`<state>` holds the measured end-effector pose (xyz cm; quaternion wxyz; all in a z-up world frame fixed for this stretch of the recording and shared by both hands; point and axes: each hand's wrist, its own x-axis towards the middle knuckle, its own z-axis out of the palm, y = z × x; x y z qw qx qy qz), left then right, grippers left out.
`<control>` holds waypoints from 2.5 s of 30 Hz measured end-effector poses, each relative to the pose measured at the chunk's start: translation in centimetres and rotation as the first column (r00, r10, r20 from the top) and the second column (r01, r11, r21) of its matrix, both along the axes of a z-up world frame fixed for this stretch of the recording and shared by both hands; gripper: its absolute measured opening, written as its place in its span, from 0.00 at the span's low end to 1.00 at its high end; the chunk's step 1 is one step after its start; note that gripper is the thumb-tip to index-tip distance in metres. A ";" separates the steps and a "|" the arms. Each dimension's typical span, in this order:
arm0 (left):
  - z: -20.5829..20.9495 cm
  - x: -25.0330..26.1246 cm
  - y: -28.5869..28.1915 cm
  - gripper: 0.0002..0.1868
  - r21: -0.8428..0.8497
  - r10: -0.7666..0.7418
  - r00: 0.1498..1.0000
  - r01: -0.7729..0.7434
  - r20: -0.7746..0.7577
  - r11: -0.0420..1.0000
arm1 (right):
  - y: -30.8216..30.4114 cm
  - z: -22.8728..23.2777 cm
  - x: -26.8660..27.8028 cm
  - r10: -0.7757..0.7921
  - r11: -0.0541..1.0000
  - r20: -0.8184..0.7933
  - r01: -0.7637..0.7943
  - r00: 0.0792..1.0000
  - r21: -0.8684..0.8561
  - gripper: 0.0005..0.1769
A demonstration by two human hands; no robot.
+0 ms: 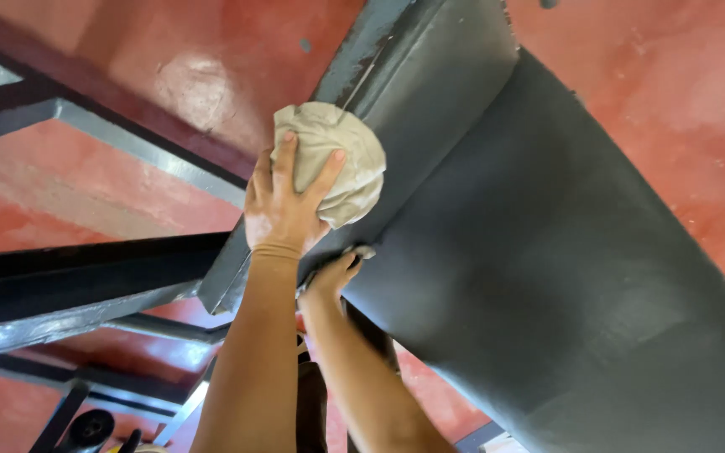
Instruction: Wiping down a gym bench and weight-training equipment using cleaning cloths.
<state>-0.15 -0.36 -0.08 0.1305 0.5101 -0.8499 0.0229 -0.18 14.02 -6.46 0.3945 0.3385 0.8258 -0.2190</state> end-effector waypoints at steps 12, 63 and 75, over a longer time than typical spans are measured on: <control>2.0 0.7 1.1 0.55 0.342 0.009 0.990 -0.057 0.141 0.938 | -20.2 -2.0 -22.9 0.244 0.245 -0.904 -0.924 0.351 -0.293 0.25; 0.7 0.8 0.7 0.30 0.027 0.009 0.999 -0.010 0.041 1.000 | -8.8 -11.0 -19.9 0.434 0.650 -0.750 -0.750 0.500 -0.124 0.28; 4.5 0.1 2.4 0.56 0.253 0.009 0.999 -0.022 0.050 0.967 | 16.2 2.4 -9.7 0.748 -0.348 -0.663 -0.870 -0.032 -0.350 0.55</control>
